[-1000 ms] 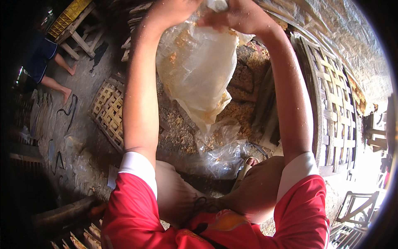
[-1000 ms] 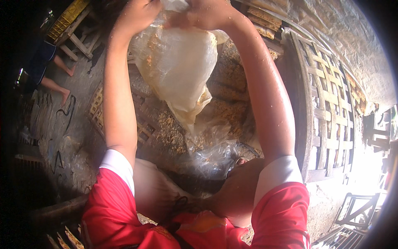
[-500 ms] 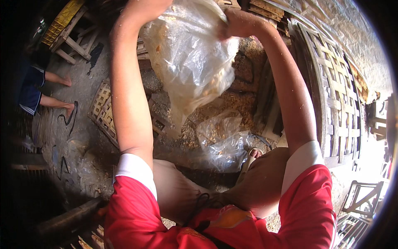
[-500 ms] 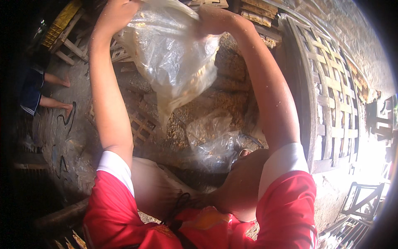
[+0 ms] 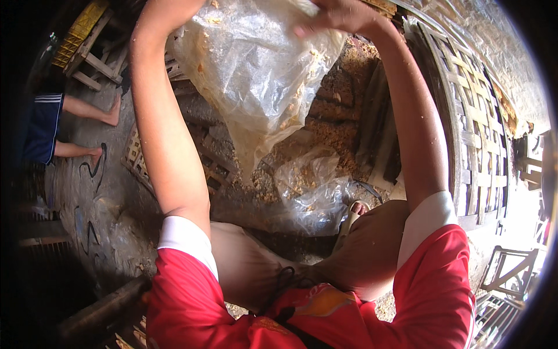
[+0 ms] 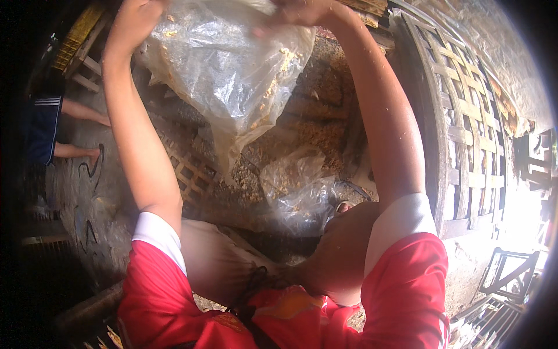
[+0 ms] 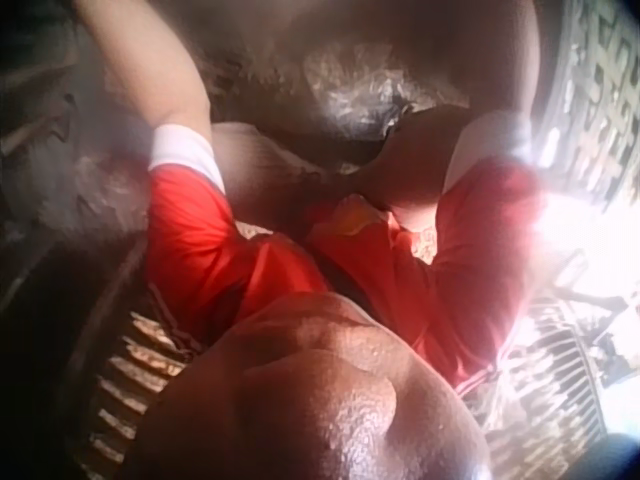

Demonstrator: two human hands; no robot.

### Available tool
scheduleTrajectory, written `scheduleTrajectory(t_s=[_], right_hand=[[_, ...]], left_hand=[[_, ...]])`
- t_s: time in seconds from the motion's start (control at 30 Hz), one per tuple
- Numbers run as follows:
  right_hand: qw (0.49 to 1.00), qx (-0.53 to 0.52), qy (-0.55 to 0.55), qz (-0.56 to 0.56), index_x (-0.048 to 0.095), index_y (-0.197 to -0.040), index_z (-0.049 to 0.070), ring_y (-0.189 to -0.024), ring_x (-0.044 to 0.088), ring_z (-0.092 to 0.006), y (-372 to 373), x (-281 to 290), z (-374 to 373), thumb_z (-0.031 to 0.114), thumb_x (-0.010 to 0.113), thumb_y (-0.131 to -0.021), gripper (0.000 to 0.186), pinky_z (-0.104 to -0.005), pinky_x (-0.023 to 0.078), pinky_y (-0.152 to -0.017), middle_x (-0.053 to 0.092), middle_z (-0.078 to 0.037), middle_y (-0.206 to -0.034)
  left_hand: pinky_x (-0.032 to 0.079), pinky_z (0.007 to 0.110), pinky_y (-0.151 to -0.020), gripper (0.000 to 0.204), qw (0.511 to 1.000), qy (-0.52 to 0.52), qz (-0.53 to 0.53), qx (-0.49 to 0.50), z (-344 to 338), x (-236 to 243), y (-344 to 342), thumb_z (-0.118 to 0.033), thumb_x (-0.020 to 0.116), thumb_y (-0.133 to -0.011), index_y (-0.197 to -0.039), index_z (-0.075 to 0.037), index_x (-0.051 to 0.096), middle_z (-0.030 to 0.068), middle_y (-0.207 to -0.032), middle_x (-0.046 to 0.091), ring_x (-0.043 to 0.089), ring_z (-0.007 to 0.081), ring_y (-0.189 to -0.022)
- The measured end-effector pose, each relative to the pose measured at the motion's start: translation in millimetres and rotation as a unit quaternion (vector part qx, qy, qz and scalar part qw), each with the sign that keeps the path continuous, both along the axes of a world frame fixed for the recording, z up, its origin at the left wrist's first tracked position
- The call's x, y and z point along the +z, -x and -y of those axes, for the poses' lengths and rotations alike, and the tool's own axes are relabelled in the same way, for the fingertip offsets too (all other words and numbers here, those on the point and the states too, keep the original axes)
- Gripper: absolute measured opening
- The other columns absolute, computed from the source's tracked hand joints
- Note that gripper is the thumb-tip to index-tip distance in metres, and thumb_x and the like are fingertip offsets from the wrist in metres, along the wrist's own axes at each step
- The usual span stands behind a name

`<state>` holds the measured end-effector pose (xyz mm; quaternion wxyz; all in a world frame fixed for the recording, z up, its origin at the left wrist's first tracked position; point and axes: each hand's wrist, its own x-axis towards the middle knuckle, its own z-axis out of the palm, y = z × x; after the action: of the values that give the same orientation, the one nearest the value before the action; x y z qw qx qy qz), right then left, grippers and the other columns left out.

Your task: The person sits on the floor and repeatedly places wooden trays into clear plastic bags, then removes them and repeats the process. The person handles multiple trays and bags, arranging them on the floor.

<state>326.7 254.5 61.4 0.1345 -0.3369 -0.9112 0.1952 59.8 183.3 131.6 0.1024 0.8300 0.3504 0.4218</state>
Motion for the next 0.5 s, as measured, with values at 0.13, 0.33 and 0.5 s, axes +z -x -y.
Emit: scheduleTrajectory(t_s=[0.13,0.33,0.5], right_hand=[[0.991,-0.125,0.017,0.041,0.075,-0.104,-0.002,-0.086,0.071,-0.0231,4,-30,-13,0.038,0.089,-0.076,0.051,-0.0384,0.056,-0.079,0.076,-0.012,-0.094],[0.985,-0.098,0.133,-0.057,0.072,-0.119,0.002,-0.09,0.072,-0.0186,-90,-65,-47,0.019,0.084,-0.079,0.044,-0.0331,0.055,-0.089,0.076,-0.009,-0.099],[0.953,-0.06,0.147,-0.258,0.073,-0.108,0.001,-0.091,0.067,-0.0185,-49,-3,-11,0.012,0.07,-0.089,0.022,-0.0324,0.053,-0.082,0.072,-0.006,-0.094]], left_hand=[[0.047,0.025,-0.077,0.033,1.0,-0.019,0.002,0.012,5,11,-1,0.017,0.044,-0.064,-0.088,0.001,0.059,0.0007,-0.081,0.061,0.057,0.0093,-0.086],[0.047,0.032,-0.097,0.043,0.992,-0.008,-0.061,0.11,-21,-7,65,-0.001,0.065,-0.079,-0.123,0.0,0.063,0.0097,-0.109,0.068,0.06,0.0177,-0.109],[0.038,0.035,-0.113,0.077,0.975,0.044,-0.156,0.155,-11,-6,104,-0.033,0.085,-0.083,-0.147,-0.006,0.053,0.0125,-0.142,0.06,0.053,0.0245,-0.133]])
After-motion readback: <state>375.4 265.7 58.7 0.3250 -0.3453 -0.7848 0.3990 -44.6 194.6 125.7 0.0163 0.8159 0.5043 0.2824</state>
